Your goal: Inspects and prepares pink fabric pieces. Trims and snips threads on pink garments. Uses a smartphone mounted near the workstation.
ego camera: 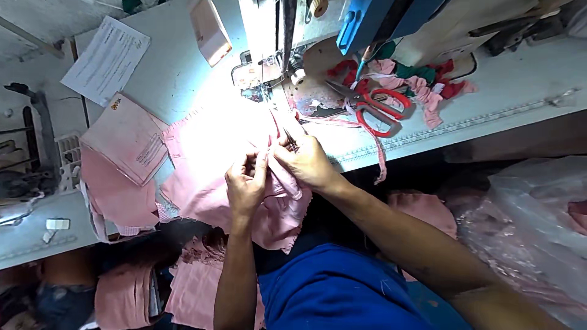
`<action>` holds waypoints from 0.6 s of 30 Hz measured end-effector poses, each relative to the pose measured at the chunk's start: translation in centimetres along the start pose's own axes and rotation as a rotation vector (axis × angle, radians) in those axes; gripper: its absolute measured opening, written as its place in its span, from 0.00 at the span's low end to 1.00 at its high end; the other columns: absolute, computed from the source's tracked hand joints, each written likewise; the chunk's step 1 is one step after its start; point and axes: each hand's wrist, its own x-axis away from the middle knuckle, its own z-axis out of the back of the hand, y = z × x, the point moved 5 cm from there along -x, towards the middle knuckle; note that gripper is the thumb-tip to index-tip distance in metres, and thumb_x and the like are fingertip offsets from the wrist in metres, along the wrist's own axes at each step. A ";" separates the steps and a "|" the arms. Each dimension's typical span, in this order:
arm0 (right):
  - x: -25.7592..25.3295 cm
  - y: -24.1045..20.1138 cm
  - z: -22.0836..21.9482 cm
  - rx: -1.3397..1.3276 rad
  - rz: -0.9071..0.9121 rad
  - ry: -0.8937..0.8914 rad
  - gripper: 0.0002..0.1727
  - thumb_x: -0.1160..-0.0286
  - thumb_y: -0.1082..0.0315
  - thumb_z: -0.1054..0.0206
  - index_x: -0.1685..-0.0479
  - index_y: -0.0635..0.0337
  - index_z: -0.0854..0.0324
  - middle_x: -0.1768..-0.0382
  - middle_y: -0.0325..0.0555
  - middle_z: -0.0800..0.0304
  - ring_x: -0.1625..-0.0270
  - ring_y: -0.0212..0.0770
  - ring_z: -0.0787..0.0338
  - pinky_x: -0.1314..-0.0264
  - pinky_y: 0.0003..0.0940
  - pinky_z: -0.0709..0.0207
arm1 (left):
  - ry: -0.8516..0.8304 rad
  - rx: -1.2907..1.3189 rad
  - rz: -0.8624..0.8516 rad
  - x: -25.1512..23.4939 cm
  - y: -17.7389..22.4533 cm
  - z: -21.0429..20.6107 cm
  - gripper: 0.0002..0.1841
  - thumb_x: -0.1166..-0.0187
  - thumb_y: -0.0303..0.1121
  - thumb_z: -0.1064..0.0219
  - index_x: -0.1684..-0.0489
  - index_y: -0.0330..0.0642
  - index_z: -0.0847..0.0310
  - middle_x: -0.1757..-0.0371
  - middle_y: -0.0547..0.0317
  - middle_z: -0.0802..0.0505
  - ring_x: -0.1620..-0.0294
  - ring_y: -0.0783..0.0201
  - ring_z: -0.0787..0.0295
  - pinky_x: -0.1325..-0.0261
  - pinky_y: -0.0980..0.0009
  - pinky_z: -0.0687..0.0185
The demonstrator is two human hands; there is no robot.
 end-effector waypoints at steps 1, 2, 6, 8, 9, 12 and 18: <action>0.5 -0.2 0.1 -0.013 -0.015 0.010 0.06 0.23 0.66 0.30 0.67 0.55 0.17 0.78 0.40 0.19 0.80 0.33 0.23 0.80 0.29 0.29 | 0.019 -0.005 0.001 0.0 0.0 -0.1 0.05 0.17 0.30 0.31 0.56 0.39 0.13 0.70 0.63 0.09 0.75 0.72 0.13 0.71 0.74 0.13; 0.9 -0.2 0.1 -0.023 -0.028 0.007 0.06 0.22 0.66 0.31 0.66 0.55 0.18 0.78 0.41 0.20 0.80 0.34 0.24 0.80 0.29 0.31 | 0.045 -0.012 0.008 0.0 0.0 -0.2 0.04 0.18 0.30 0.30 0.57 0.40 0.13 0.71 0.64 0.09 0.76 0.73 0.14 0.72 0.75 0.14; 1.1 -0.7 0.0 0.092 0.117 -0.011 0.05 0.22 0.64 0.31 0.65 0.53 0.16 0.78 0.38 0.20 0.82 0.32 0.26 0.83 0.29 0.32 | 0.078 -0.039 0.030 -0.1 0.0 -0.1 0.03 0.20 0.29 0.30 0.57 0.40 0.12 0.69 0.65 0.07 0.75 0.74 0.12 0.73 0.76 0.13; 0.8 -0.9 0.2 0.236 0.202 -0.003 0.05 0.22 0.62 0.30 0.62 0.51 0.12 0.72 0.35 0.16 0.74 0.30 0.21 0.74 0.31 0.27 | 0.053 -0.052 0.042 -0.2 0.1 -0.2 0.05 0.19 0.31 0.29 0.54 0.41 0.11 0.67 0.65 0.06 0.73 0.73 0.10 0.71 0.76 0.11; 0.7 -1.1 0.3 0.307 0.243 0.004 0.06 0.23 0.61 0.29 0.60 0.51 0.11 0.68 0.35 0.14 0.69 0.31 0.18 0.69 0.33 0.23 | 0.040 -0.053 0.038 -0.3 0.0 -0.2 0.05 0.19 0.31 0.29 0.55 0.41 0.11 0.67 0.65 0.06 0.73 0.73 0.10 0.71 0.76 0.11; 0.6 -1.3 0.5 0.421 0.340 0.024 0.08 0.25 0.60 0.28 0.57 0.52 0.10 0.62 0.37 0.11 0.61 0.33 0.13 0.62 0.37 0.18 | 0.016 -0.034 0.023 -0.3 0.0 -0.2 0.04 0.19 0.29 0.30 0.56 0.40 0.12 0.68 0.64 0.06 0.74 0.72 0.10 0.72 0.74 0.11; 0.9 -1.4 -0.1 0.375 0.313 0.107 0.06 0.25 0.63 0.29 0.61 0.55 0.14 0.66 0.40 0.16 0.68 0.35 0.17 0.69 0.35 0.23 | 0.000 -0.005 0.038 -0.4 -0.2 0.0 0.03 0.17 0.30 0.31 0.58 0.41 0.14 0.70 0.64 0.08 0.76 0.72 0.13 0.74 0.75 0.15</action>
